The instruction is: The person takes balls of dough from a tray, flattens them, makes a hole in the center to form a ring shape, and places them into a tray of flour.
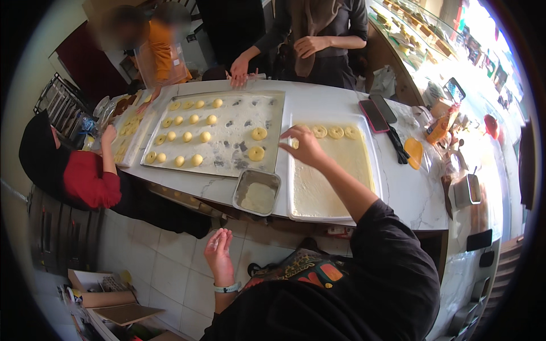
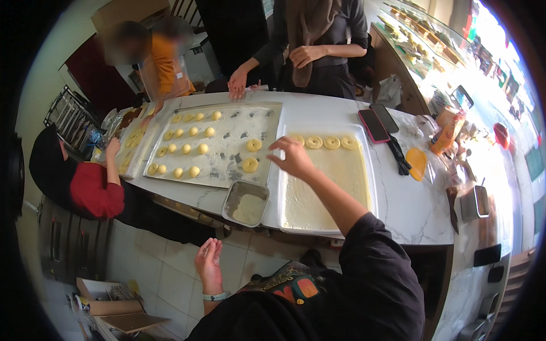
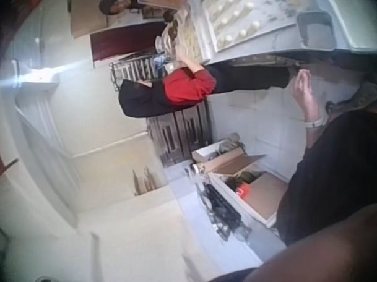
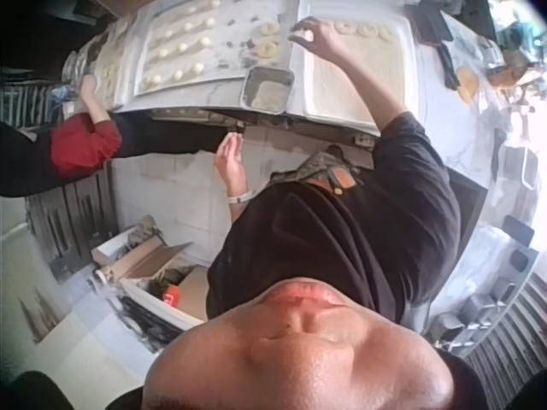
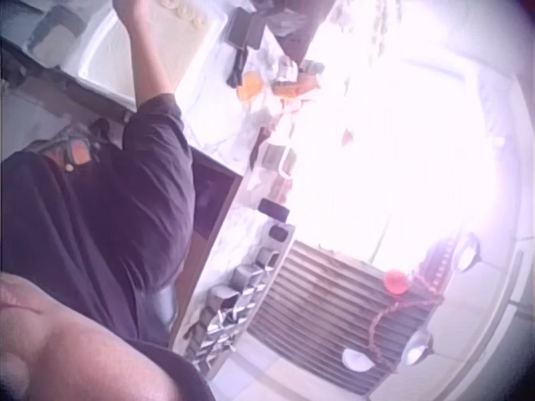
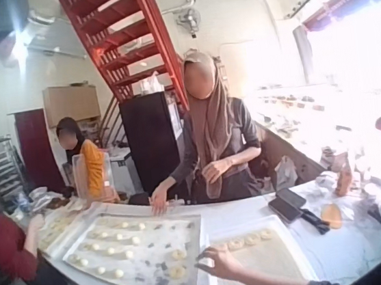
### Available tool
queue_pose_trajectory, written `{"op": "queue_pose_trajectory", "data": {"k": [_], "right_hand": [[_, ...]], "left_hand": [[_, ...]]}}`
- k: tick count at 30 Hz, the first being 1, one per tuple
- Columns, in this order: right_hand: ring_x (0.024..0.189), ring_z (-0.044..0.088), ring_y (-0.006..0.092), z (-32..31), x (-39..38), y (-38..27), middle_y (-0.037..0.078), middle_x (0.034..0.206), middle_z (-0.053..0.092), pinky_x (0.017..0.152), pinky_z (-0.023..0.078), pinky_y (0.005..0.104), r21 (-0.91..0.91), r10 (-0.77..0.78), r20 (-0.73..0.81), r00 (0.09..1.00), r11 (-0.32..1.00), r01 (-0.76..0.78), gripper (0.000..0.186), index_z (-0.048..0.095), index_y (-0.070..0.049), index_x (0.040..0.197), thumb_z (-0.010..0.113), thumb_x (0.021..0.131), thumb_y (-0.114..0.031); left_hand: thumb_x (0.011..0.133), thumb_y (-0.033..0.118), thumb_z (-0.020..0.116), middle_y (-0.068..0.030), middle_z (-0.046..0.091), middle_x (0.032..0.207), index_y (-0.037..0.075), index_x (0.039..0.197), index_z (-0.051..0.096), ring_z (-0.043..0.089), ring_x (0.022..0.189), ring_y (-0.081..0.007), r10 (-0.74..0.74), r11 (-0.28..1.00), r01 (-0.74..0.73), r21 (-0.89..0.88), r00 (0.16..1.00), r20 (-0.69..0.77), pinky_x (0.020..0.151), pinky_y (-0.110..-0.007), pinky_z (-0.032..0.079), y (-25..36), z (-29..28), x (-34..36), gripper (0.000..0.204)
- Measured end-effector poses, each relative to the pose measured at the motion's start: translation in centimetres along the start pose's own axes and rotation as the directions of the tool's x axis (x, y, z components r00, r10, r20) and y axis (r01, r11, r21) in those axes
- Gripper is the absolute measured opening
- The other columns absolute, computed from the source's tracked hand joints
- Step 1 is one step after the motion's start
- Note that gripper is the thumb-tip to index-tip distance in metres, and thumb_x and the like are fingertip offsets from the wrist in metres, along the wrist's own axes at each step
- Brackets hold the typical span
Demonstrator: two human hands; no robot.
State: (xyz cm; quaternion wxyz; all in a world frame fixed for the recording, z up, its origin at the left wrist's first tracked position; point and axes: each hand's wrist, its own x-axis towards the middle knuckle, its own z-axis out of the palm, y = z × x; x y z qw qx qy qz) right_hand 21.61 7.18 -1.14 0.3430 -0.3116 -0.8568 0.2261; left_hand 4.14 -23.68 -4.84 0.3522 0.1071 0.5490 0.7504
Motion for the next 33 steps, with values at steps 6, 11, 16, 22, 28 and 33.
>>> {"op": "queue_pose_trajectory", "data": {"k": [6,11,16,22,28,33], "right_hand": [[0.092,0.060,0.0256,7.0,-1.7,-8.1,0.012,0.093,0.063,0.078,0.049,0.0339,0.033,-0.276,0.661,0.697,0.939,0.341,0.020,0.066,-0.007,0.092,0.057,0.074,-0.008],[0.085,0.064,0.0283,12.3,-3.3,-10.4,0.016,0.088,0.065,0.071,0.052,0.0343,-0.266,-0.048,0.772,0.634,0.882,0.390,0.017,0.067,-0.002,0.084,0.058,0.073,-0.011],[0.082,0.065,0.0285,10.8,-2.9,-10.1,0.015,0.084,0.066,0.068,0.053,0.0349,-0.287,-0.016,0.805,0.594,0.865,0.412,0.014,0.067,-0.003,0.079,0.058,0.072,-0.011],[0.078,0.064,0.0308,9.4,-2.2,-7.9,0.016,0.079,0.065,0.069,0.052,0.0372,-0.274,0.014,0.771,0.637,0.910,0.311,0.016,0.067,-0.003,0.078,0.057,0.071,-0.013],[0.080,0.064,0.0310,8.3,-2.0,-9.4,0.016,0.081,0.064,0.068,0.051,0.0393,-0.289,0.058,0.691,0.721,0.936,0.202,0.015,0.067,-0.007,0.079,0.056,0.073,-0.016],[0.088,0.060,0.0290,9.7,-3.8,-8.2,0.014,0.086,0.061,0.073,0.050,0.0391,-0.242,-0.129,0.653,0.746,0.898,0.367,0.017,0.062,-0.005,0.083,0.052,0.076,-0.018]], "left_hand": [[0.082,0.002,0.061,-0.0112,0.060,0.093,-0.007,0.099,0.056,0.059,0.086,-0.0184,-0.030,0.999,0.032,-0.028,0.998,0.054,0.081,-0.029,0.050,-0.4,0.8,0.5,0.021],[0.081,0.001,0.062,-0.0115,0.061,0.091,-0.007,0.099,0.056,0.060,0.085,-0.0185,-0.040,0.997,0.042,-0.057,0.998,0.041,0.082,-0.029,0.050,0.1,0.5,0.4,0.021],[0.081,0.002,0.061,-0.0121,0.061,0.092,-0.008,0.099,0.056,0.060,0.087,-0.0196,0.003,0.996,-0.003,-0.087,1.000,0.000,0.083,-0.029,0.050,0.0,-2.4,0.8,0.021],[0.082,0.003,0.061,-0.0124,0.060,0.094,-0.008,0.099,0.056,0.060,0.088,-0.0211,-0.003,0.989,-0.007,-0.148,0.998,-0.063,0.084,-0.030,0.049,0.3,-3.8,0.5,0.021],[0.081,0.004,0.062,-0.0125,0.060,0.093,-0.008,0.099,0.056,0.060,0.089,-0.0215,-0.059,0.986,0.053,-0.158,0.998,-0.038,0.083,-0.031,0.050,0.6,-3.8,1.0,0.022],[0.082,0.006,0.062,-0.0131,0.060,0.093,-0.008,0.100,0.056,0.061,0.087,-0.0219,-0.080,0.985,0.086,-0.152,0.996,0.044,0.081,-0.030,0.050,-1.2,-3.9,1.3,0.024]]}}
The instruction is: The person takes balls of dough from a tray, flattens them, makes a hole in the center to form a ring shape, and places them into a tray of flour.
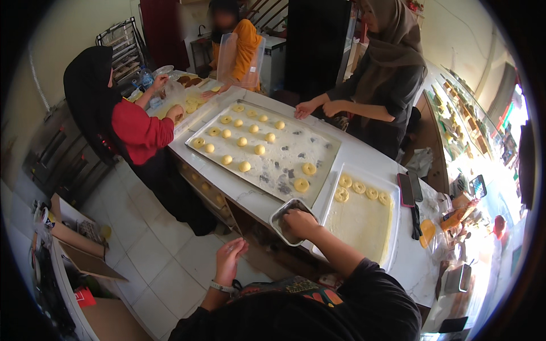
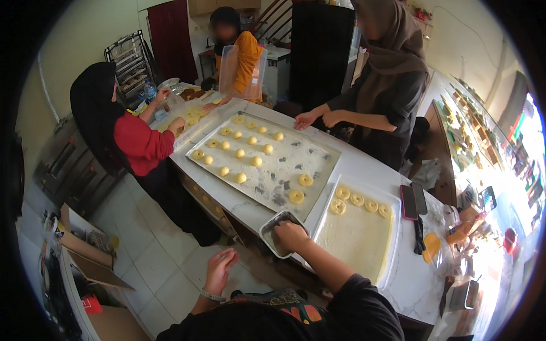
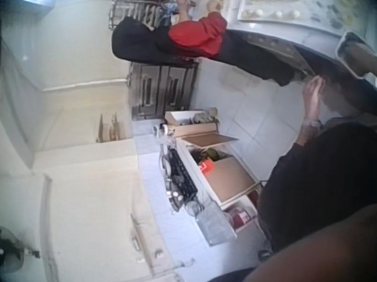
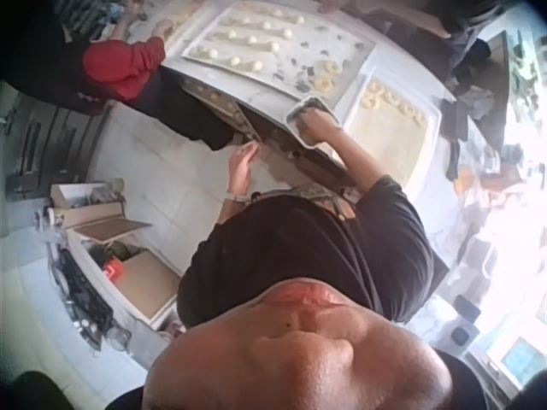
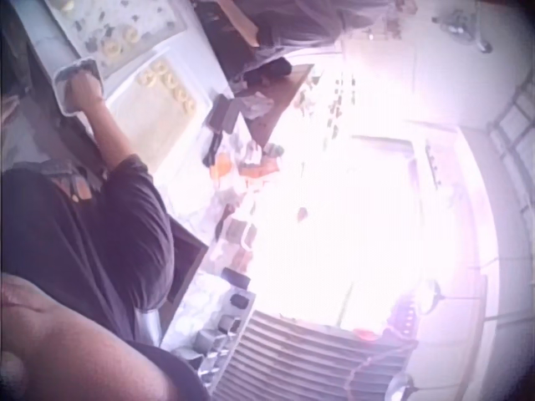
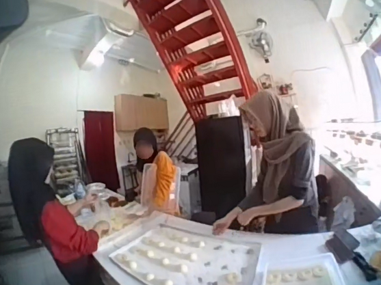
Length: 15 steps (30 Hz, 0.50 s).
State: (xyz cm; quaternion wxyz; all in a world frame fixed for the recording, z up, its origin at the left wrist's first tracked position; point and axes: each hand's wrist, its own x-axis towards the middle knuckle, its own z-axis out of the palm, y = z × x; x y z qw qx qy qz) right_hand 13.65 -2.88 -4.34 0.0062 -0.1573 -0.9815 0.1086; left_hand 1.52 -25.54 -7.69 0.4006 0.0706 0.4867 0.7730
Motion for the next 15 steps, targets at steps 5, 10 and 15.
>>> {"op": "queue_pose_trajectory", "data": {"k": [5,10,15], "right_hand": [[0.089,0.059,0.0302,0.4,0.6,0.3,0.014,0.090,0.061,0.075,0.048,0.0398,0.054,0.029,0.048,0.998,0.998,-0.032,0.017,0.060,-0.006,0.088,0.053,0.074,-0.013],[0.089,0.058,0.0307,-1.9,-0.2,-1.2,0.012,0.089,0.060,0.075,0.047,0.0407,0.205,0.088,-0.111,0.990,0.977,-0.064,0.012,0.059,-0.005,0.086,0.052,0.079,-0.012],[0.083,0.055,0.0342,-2.9,-3.2,-1.4,0.015,0.084,0.058,0.073,0.045,0.0417,0.353,0.260,-0.354,0.899,0.927,-0.130,0.011,0.060,-0.004,0.085,0.054,0.080,-0.011]], "left_hand": [[0.078,0.012,0.066,-0.0091,0.063,0.084,-0.001,0.092,0.061,0.062,0.078,-0.0155,-0.130,0.914,0.149,0.378,0.989,-0.075,0.070,-0.028,0.051,-8.9,-9.2,3.5,0.020],[0.078,0.028,0.054,-0.0038,0.065,0.082,0.019,0.085,0.064,0.063,0.079,-0.0246,-0.348,-0.354,-0.477,0.805,0.866,0.360,0.063,-0.038,0.050,-15.9,-25.3,0.2,0.015],[0.082,0.025,0.055,-0.0005,0.065,0.084,0.020,0.093,0.064,0.063,0.082,-0.0216,-0.483,-0.323,0.184,0.928,0.812,-0.329,0.067,-0.037,0.050,-13.9,-31.7,-5.2,0.016]]}}
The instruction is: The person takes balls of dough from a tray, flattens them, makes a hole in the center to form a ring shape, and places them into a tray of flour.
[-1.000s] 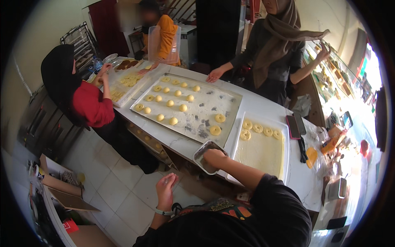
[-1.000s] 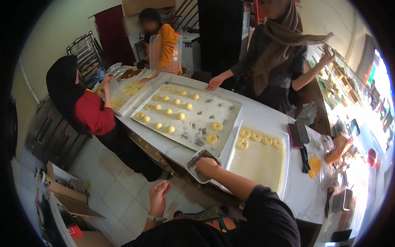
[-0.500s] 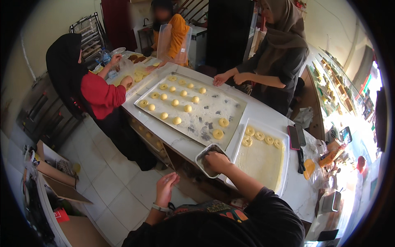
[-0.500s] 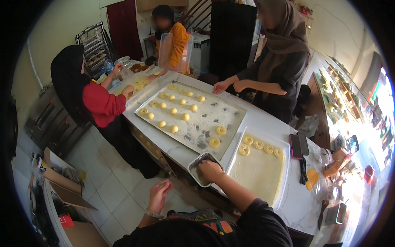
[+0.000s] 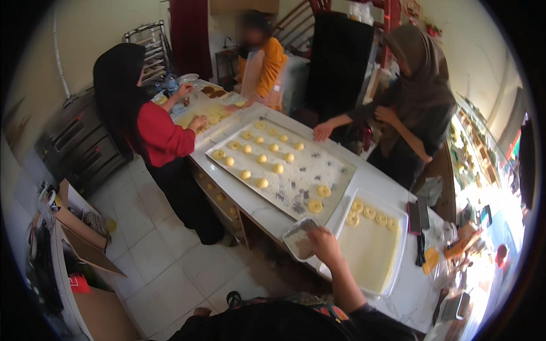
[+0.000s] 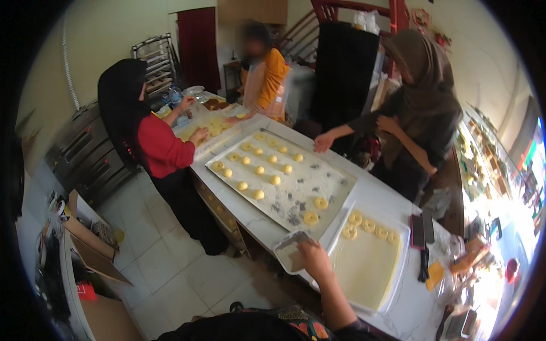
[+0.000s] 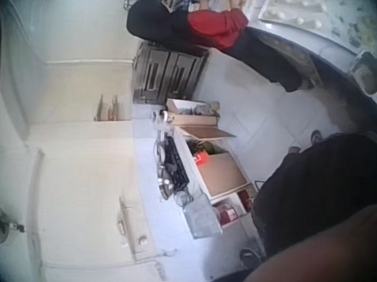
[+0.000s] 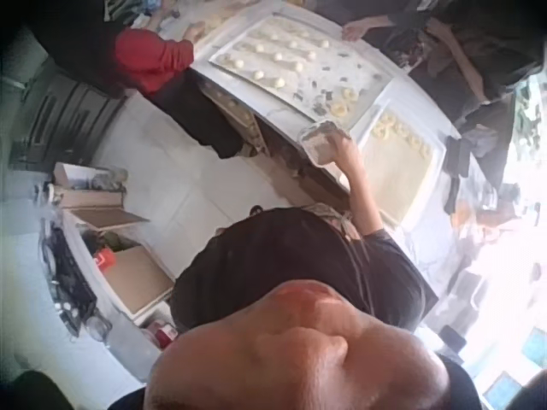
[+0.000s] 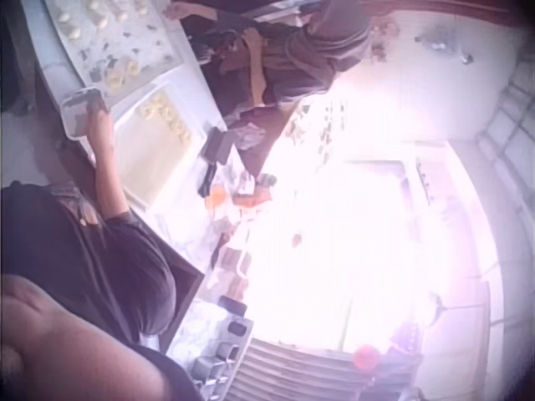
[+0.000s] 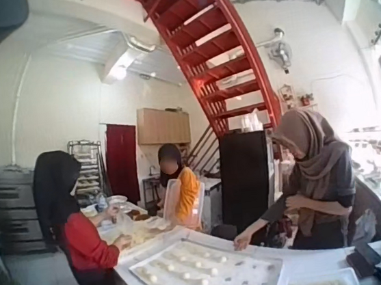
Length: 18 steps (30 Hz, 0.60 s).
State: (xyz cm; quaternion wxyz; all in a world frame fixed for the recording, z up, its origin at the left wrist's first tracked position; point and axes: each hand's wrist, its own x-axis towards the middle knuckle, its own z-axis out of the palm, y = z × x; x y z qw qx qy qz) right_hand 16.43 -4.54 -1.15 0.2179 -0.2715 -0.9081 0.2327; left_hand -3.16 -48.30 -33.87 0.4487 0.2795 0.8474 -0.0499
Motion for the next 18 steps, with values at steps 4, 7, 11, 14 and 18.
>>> {"op": "queue_pose_trajectory", "data": {"k": [4,7,11,14,18], "right_hand": [[0.081,0.058,0.0337,0.8,-2.1,0.6,0.015,0.085,0.061,0.072,0.047,0.0391,0.131,-0.024,-0.230,0.973,0.990,0.055,0.010,0.062,-0.003,0.084,0.057,0.076,-0.004],[0.076,0.058,0.0325,0.0,-3.0,-1.2,0.015,0.079,0.059,0.067,0.046,0.0384,0.132,0.082,-0.277,0.957,0.990,-0.047,0.016,0.058,-0.002,0.079,0.067,0.070,-0.011],[0.071,0.055,0.0321,3.1,-2.8,-0.5,0.014,0.074,0.055,0.064,0.044,0.0379,0.036,0.064,-0.326,0.943,0.998,-0.055,0.019,0.054,-0.001,0.074,0.069,0.068,-0.011],[0.070,0.055,0.0317,4.1,-1.9,0.1,0.014,0.074,0.055,0.064,0.044,0.0372,-0.014,0.009,-0.360,0.933,1.000,-0.015,0.020,0.054,0.000,0.073,0.069,0.068,-0.011],[0.070,0.055,0.0308,3.6,-1.6,-0.8,0.014,0.074,0.055,0.064,0.044,0.0366,0.074,0.134,-0.321,0.937,0.990,-0.117,0.019,0.054,0.000,0.072,0.069,0.068,-0.012]], "left_hand": [[0.081,0.025,0.055,-0.0014,0.065,0.084,0.019,0.093,0.064,0.063,0.082,-0.0219,-0.134,0.956,0.107,-0.274,0.988,-0.081,0.067,-0.037,0.050,-2.3,-0.2,-1.9,0.016],[0.081,0.025,0.055,-0.0021,0.065,0.084,0.018,0.093,0.064,0.063,0.081,-0.0220,-0.157,0.901,0.087,-0.424,0.978,-0.134,0.067,-0.036,0.050,-2.2,-0.5,-1.8,0.017],[0.080,0.025,0.055,-0.0030,0.065,0.084,0.017,0.092,0.065,0.064,0.081,-0.0223,-0.171,0.840,0.042,-0.541,0.967,-0.189,0.067,-0.036,0.050,-2.2,-0.2,-2.0,0.017],[0.080,0.024,0.055,-0.0037,0.065,0.084,0.016,0.092,0.065,0.064,0.081,-0.0225,-0.176,0.802,0.015,-0.597,0.961,-0.212,0.067,-0.036,0.050,-2.4,-0.2,-2.4,0.017],[0.080,0.024,0.055,-0.0046,0.065,0.084,0.015,0.092,0.065,0.064,0.081,-0.0227,-0.226,0.759,0.034,-0.650,0.950,-0.215,0.068,-0.036,0.050,-3.5,0.5,-3.5,0.018]]}}
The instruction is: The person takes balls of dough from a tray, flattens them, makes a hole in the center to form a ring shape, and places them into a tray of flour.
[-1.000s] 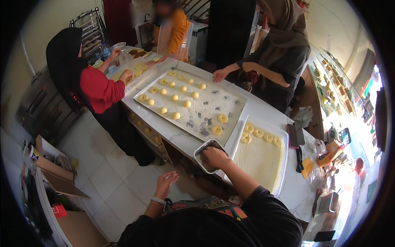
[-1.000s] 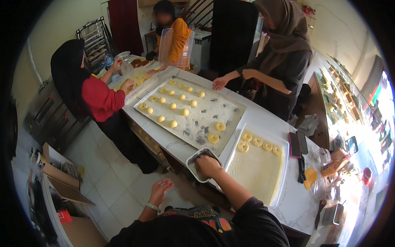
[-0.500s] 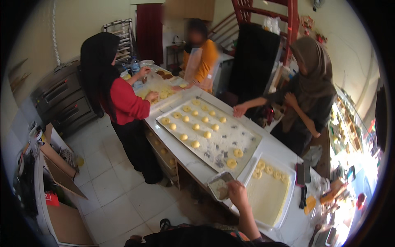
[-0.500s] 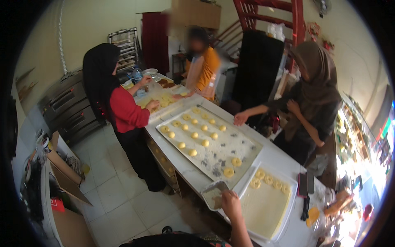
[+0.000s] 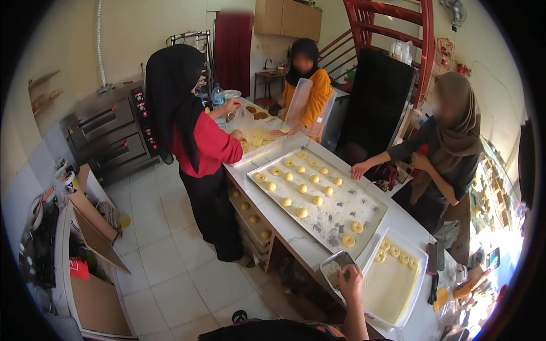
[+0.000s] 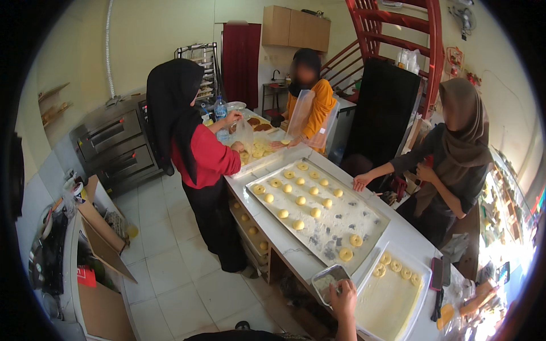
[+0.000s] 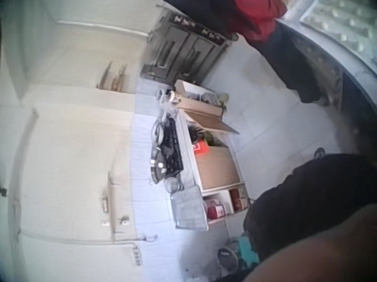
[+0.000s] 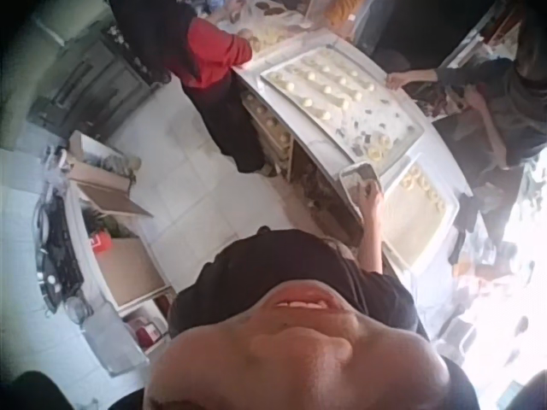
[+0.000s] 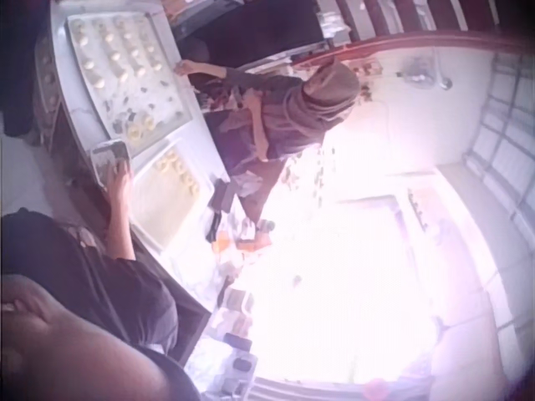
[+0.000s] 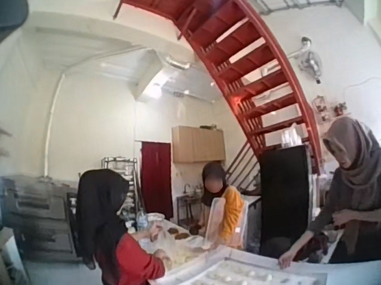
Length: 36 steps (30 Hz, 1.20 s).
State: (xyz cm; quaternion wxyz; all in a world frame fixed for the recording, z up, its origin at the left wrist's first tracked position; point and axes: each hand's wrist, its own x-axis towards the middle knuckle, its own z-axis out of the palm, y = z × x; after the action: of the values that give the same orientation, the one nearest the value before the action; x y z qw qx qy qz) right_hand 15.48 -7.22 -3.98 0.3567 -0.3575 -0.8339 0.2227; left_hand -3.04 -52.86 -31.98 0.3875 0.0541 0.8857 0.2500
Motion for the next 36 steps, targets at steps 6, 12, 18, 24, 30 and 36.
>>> {"op": "queue_pose_trajectory", "data": {"k": [6,12,18,24,30,36], "right_hand": [[0.070,0.055,0.0304,-0.5,-0.1,0.3,0.013,0.073,0.055,0.065,0.044,0.0361,-0.061,-0.033,0.022,0.999,0.998,0.035,0.018,0.054,-0.001,0.072,0.068,0.068,-0.012],[0.070,0.055,0.0304,-0.6,-0.2,0.3,0.013,0.073,0.056,0.064,0.044,0.0366,-0.053,-0.047,0.023,0.999,0.997,0.048,0.019,0.055,-0.001,0.070,0.069,0.067,-0.012],[0.069,0.056,0.0298,-0.5,0.3,0.6,0.013,0.073,0.056,0.064,0.045,0.0366,-0.049,-0.081,0.075,0.994,0.995,0.085,0.019,0.055,-0.001,0.071,0.070,0.067,-0.013],[0.066,0.060,0.0270,-1.7,1.7,0.9,0.013,0.072,0.058,0.061,0.048,0.0352,0.095,-0.023,0.184,0.983,0.995,0.005,0.020,0.060,-0.002,0.079,0.071,0.069,-0.016],[0.067,0.063,0.0243,-2.3,2.2,0.6,0.012,0.070,0.063,0.063,0.049,0.0326,0.062,-0.065,0.170,0.983,0.997,0.055,0.014,0.064,-0.002,0.076,0.068,0.070,-0.013],[0.071,0.062,0.0258,-6.9,11.5,-9.4,0.012,0.076,0.063,0.066,0.048,0.0321,-0.012,-0.231,-0.188,0.955,0.973,0.233,0.004,0.062,0.000,0.076,0.063,0.073,-0.003]], "left_hand": [[0.079,0.024,0.056,-0.0060,0.066,0.084,0.014,0.091,0.065,0.064,0.080,-0.0231,-0.102,0.993,0.099,-0.065,0.994,-0.043,0.068,-0.036,0.051,-3.1,0.9,-3.0,0.019],[0.078,0.023,0.056,-0.0074,0.066,0.084,0.012,0.090,0.066,0.064,0.080,-0.0235,-0.181,0.977,0.173,-0.126,0.982,-0.052,0.068,-0.036,0.051,-6.5,3.6,-6.8,0.019],[0.078,0.023,0.056,-0.0088,0.066,0.084,0.011,0.090,0.066,0.064,0.079,-0.0239,-0.163,0.976,0.148,-0.162,0.983,-0.086,0.068,-0.035,0.051,-6.8,3.9,-6.8,0.020],[0.077,0.023,0.056,-0.0102,0.066,0.084,0.009,0.089,0.066,0.065,0.079,-0.0242,-0.141,0.977,0.114,-0.182,0.980,-0.139,0.069,-0.035,0.051,-4.4,2.1,-4.7,0.021],[0.076,0.022,0.056,-0.0116,0.066,0.084,0.008,0.089,0.067,0.065,0.078,-0.0246,-0.112,0.978,0.084,-0.193,0.984,-0.138,0.069,-0.035,0.052,-2.9,1.7,-3.6,0.022],[0.076,0.022,0.057,-0.0130,0.066,0.084,0.006,0.088,0.067,0.065,0.078,-0.0250,-0.182,0.958,0.141,-0.248,0.972,-0.148,0.069,-0.035,0.052,-5.8,3.3,-6.6,0.023]]}}
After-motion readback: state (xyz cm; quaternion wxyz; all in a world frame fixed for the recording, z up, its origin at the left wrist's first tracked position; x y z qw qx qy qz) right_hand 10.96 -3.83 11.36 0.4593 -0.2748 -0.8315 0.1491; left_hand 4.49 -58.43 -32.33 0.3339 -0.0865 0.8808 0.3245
